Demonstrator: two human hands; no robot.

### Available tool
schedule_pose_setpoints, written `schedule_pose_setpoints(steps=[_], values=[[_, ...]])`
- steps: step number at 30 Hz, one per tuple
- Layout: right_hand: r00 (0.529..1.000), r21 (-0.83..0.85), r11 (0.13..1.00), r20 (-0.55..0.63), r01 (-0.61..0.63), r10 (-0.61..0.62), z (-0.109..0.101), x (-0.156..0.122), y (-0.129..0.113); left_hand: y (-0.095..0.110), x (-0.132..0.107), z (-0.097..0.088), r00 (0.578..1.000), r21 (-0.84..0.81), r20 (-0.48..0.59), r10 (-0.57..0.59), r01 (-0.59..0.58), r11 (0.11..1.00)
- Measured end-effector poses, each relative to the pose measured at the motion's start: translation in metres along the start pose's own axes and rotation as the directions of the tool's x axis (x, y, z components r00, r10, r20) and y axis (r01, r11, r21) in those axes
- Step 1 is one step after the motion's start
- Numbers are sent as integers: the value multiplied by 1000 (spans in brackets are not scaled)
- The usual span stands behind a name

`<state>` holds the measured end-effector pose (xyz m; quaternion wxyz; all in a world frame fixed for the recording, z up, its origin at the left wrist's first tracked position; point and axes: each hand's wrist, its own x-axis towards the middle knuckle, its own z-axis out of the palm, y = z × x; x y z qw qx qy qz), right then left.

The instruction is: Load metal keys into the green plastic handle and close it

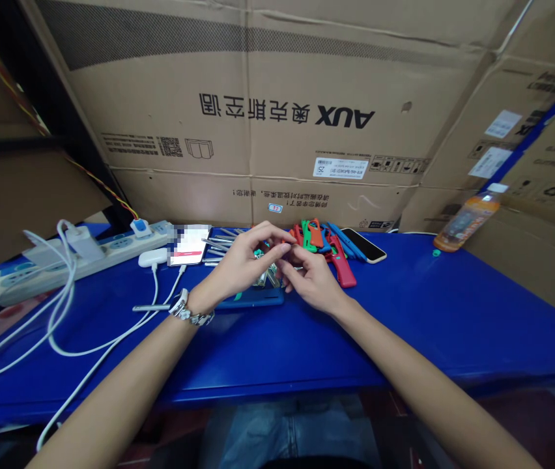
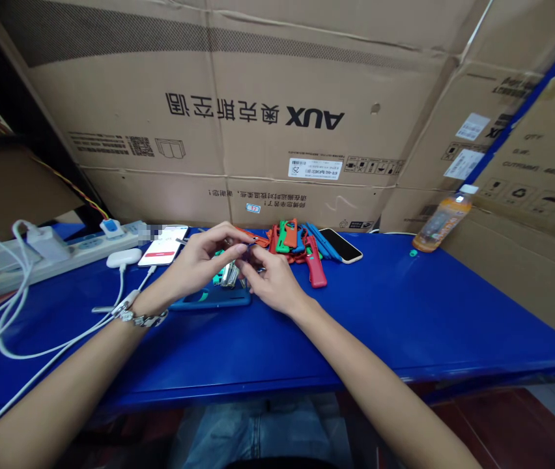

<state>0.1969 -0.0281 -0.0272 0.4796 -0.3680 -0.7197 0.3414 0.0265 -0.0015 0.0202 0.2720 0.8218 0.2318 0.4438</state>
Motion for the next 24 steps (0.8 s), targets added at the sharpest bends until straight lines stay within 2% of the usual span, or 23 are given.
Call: schedule_pose_setpoints(steps=[4, 7, 10, 15, 17, 20, 24], values=[[995, -5, 1000, -95, -10, 9, 3, 2, -4, -1, 0, 2, 999, -23, -35, -33, 32, 999], [981, 47, 998, -189, -33, 41, 4, 4, -6, -6, 1, 6, 989, -32, -123, -86, 83, 996], [983, 20, 999, -181, -33, 36, 3, 5, -4, -8, 1, 7, 980, 1, -173, -99, 101, 995], [994, -83, 996, -108, 8, -17, -3, 3, -2, -3, 1, -3, 1000, 60, 19, -19, 17, 998], [996, -124, 992, -87, 23, -34, -4, 2, -3, -3, 1, -4, 1000, 57, 25, 1, -2, 998], [996, -157, 987, -75, 45, -57, -1, 2, -4, -7, 2, 2, 997, 28, -74, -26, 28, 999], [992, -100, 995, -122, 18, -31, 5, 3, -1, -14, 2, 13, 972, 21, -215, -95, 101, 995]])
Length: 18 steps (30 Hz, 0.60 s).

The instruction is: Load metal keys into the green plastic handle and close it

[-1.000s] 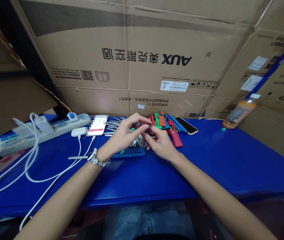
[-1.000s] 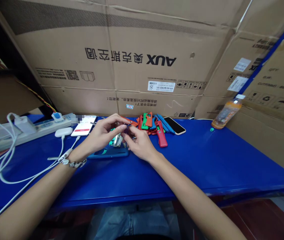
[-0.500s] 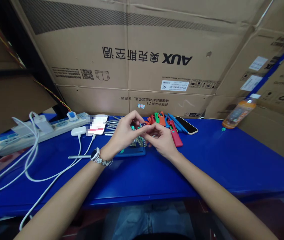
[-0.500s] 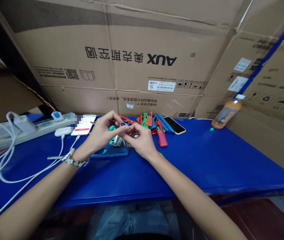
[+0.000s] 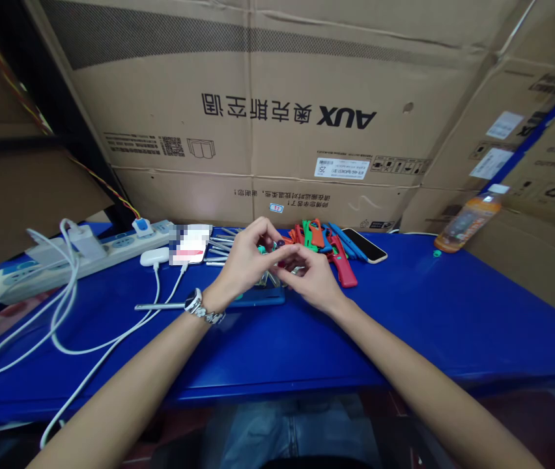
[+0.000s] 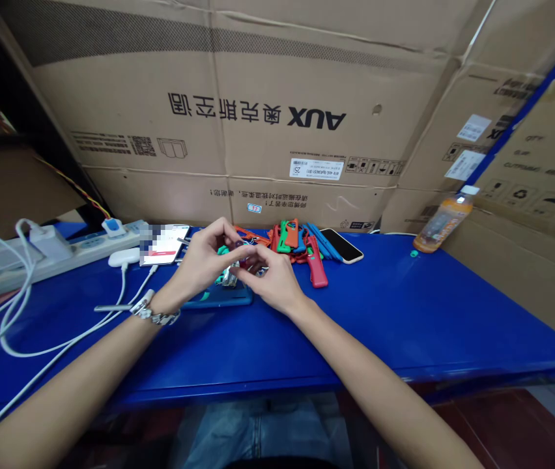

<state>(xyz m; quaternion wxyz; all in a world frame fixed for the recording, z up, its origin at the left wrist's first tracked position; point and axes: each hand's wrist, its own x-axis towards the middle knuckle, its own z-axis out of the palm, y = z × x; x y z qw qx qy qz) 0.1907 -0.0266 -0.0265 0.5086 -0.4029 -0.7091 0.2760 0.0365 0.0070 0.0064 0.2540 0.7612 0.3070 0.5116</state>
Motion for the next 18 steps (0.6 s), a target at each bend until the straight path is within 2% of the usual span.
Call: schedule_pose_setpoints(steps=[3, 6, 8, 10, 12, 13, 15, 18], values=[[1000, 25, 1000, 15, -19, 18, 1, 0, 3, 1, 0, -2, 1000, 35, -9, -23, 23, 999], [1000, 17, 999, 7, -30, 30, -6, 2, 5, 3, 2, -13, 991, 75, 131, -26, 17, 997], [997, 10, 997, -19, -73, 73, -13, 4, 5, 2, 1, -20, 946, 109, 320, -47, 12, 994], [989, -44, 988, -13, -146, 145, -20, 6, 4, -2, -1, -23, 859, 132, 505, -81, 16, 991], [973, -189, 957, 35, -219, 230, -25, 7, 2, -9, -4, -21, 787, 174, 607, -111, 5, 985], [962, -293, 927, 67, -234, 265, -27, 7, 1, -13, -6, -19, 768, 202, 630, -117, -16, 979], [940, -509, 832, 117, -221, 321, -27, 5, -1, -20, -9, -14, 746, 244, 657, -108, -75, 967], [918, -725, 663, 109, -188, 380, -24, 0, -4, -26, -13, -9, 739, 265, 668, -86, -128, 956]])
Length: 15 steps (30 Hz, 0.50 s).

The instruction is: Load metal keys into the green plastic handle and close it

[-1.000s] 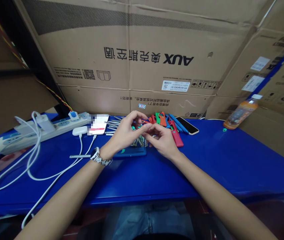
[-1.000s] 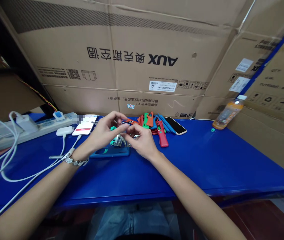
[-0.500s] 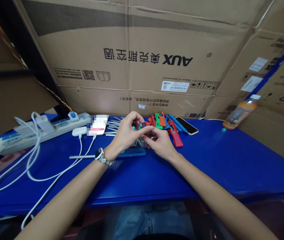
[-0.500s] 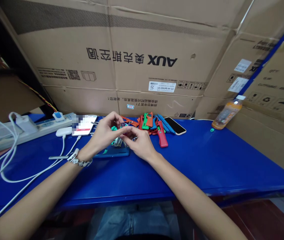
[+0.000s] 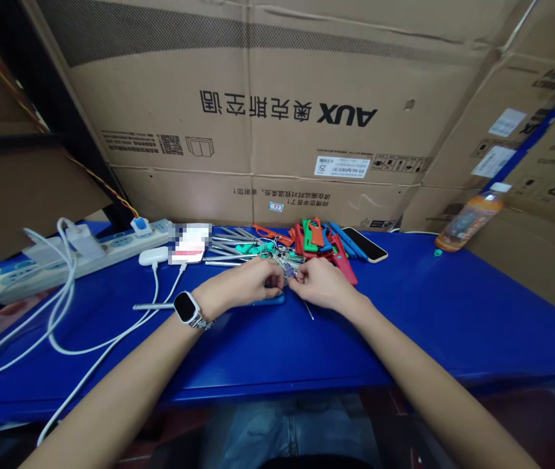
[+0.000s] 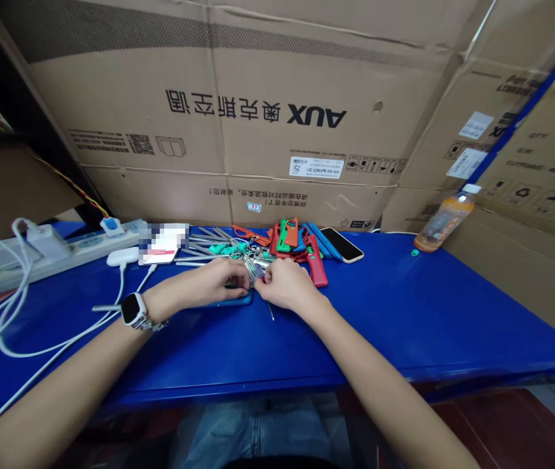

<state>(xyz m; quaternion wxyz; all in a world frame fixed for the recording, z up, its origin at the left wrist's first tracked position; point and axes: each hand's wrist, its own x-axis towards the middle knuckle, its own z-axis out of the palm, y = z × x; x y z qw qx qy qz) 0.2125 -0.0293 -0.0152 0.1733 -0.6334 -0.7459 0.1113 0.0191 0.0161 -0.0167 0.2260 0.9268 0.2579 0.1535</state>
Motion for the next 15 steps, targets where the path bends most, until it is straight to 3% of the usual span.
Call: schedule_pose_setpoints(steps=[7, 11, 15], values=[[999, -186, 982, 17, -37, 41, 5, -5, -5, 8, 0, 3, 999, 57, -5, -41, 41, 998], [999, -127, 992, -26, 22, -25, 0, -5, -6, 11, 1, 6, 998, 37, -1, -64, 64, 997], [983, 21, 984, 60, 174, -175, -4, -6, -5, 9, 2, 7, 999, -2, -14, -46, 46, 999]])
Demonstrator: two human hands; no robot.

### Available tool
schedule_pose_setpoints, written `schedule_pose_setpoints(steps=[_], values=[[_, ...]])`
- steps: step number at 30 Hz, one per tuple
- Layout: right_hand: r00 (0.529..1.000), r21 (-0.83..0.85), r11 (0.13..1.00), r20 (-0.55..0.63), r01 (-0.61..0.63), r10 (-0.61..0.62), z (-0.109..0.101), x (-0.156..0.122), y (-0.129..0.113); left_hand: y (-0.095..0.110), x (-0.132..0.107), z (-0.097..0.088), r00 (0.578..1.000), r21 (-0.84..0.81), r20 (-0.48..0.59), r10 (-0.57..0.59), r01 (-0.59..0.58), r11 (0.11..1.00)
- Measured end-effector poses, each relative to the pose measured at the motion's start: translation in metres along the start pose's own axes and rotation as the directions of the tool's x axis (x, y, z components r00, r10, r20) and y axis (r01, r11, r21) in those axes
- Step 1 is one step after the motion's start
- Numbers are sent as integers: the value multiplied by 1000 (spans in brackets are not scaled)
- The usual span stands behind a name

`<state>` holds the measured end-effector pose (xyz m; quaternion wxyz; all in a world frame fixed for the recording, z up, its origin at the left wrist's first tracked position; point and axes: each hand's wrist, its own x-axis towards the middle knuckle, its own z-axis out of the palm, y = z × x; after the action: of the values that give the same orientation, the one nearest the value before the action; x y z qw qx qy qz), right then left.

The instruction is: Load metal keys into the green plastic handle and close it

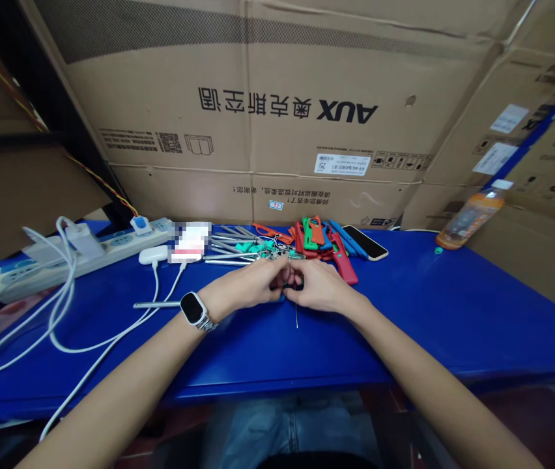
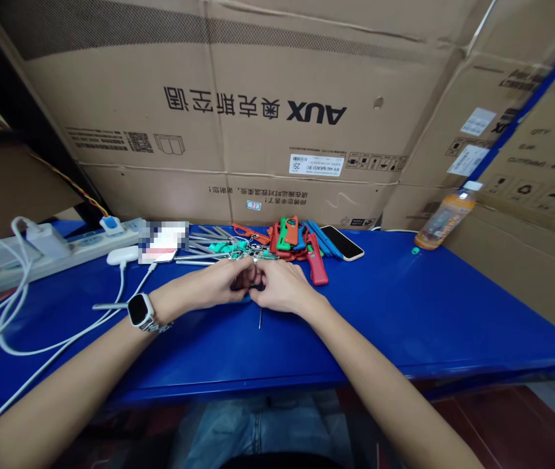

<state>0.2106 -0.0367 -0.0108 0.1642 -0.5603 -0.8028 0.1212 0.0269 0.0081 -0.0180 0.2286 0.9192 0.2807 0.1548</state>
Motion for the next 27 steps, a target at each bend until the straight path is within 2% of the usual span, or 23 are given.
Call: schedule_pose_setpoints(steps=[4, 8, 16, 20, 22, 27], values=[[996, 15, 996, 29, 83, -83, 1, 0, 3, -3, -1, -1, 1000, -89, 15, 3, -2, 996], [996, 37, 996, 50, 78, -80, 2, 2, 5, -5, -1, -1, 1000, -135, 1, 2, -2, 991], [994, 44, 997, 85, 58, -62, 3, 2, 5, 0, 0, -3, 999, -91, -37, -2, -1, 996], [995, 7, 998, 70, 64, -64, 4, 2, 8, 9, -1, -10, 996, -212, -84, -2, -16, 977], [993, 55, 994, 72, 92, -96, 2, 3, 11, 11, -2, -11, 997, -244, -80, -6, -13, 970], [971, 353, 918, 81, 182, -224, 0, 7, 18, 7, -2, -11, 995, -285, -103, -6, -24, 958]])
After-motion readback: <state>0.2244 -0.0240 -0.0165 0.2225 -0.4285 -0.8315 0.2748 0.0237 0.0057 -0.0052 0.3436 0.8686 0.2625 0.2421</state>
